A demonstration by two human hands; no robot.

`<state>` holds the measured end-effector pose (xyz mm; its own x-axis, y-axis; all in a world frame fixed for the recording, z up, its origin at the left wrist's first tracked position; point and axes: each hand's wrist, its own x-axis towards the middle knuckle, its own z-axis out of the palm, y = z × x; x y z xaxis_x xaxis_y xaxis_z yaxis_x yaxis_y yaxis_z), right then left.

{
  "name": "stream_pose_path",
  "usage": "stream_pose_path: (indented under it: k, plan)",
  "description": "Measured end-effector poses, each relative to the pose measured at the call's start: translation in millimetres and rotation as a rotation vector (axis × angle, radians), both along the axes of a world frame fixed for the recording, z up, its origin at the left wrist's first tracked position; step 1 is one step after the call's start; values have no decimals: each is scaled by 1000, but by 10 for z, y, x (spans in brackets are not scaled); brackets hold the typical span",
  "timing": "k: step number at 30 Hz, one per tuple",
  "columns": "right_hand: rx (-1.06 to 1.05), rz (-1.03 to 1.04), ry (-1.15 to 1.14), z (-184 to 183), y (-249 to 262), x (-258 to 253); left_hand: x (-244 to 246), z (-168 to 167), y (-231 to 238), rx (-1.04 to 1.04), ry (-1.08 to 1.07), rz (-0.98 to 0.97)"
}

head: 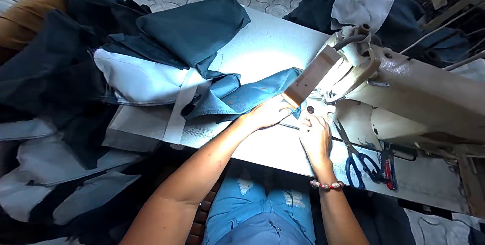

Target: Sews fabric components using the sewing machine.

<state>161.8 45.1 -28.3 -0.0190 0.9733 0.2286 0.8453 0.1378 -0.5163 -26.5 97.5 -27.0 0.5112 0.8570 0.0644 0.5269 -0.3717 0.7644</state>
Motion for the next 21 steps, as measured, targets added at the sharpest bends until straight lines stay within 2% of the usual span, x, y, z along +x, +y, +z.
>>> stream_pose_path:
  k: [2, 4, 5, 7, 9, 12, 14, 16, 18, 19, 21]
  plan:
    - [-23, -3, 28, -36, 20, -45, 15, -7, 19, -19, -85, 12]
    - [-71, -41, 93, -24, 98, -138, -28, -2, -37, 72, -81, 15]
    - [-63, -46, 139, -21, 136, -165, -91, 60, -123, 109, -27, 17]
    - [-26, -26, 226, -22, 172, -181, -321, 140, -368, 189, 219, 46]
    - [34, 23, 276, -43, 168, -151, -611, 113, -589, 288, 378, 103]
    - [29, 83, 399, -78, 40, -85, -926, -95, -808, 459, 264, 233]
    - [42, 65, 470, -74, -100, -79, -978, -78, -889, 483, 171, 335]
    - [9, 11, 644, -20, -278, -132, -923, -4, -895, 585, 165, 453]
    - [-104, -76, 911, 83, -435, -221, -710, 28, -871, 787, 192, 489]
    - [-227, -128, 1139, 175, -486, -265, -550, 39, -860, 866, 163, 434]
    - [-494, -271, 1608, 362, -541, -341, -179, 62, -803, 894, 153, 253]
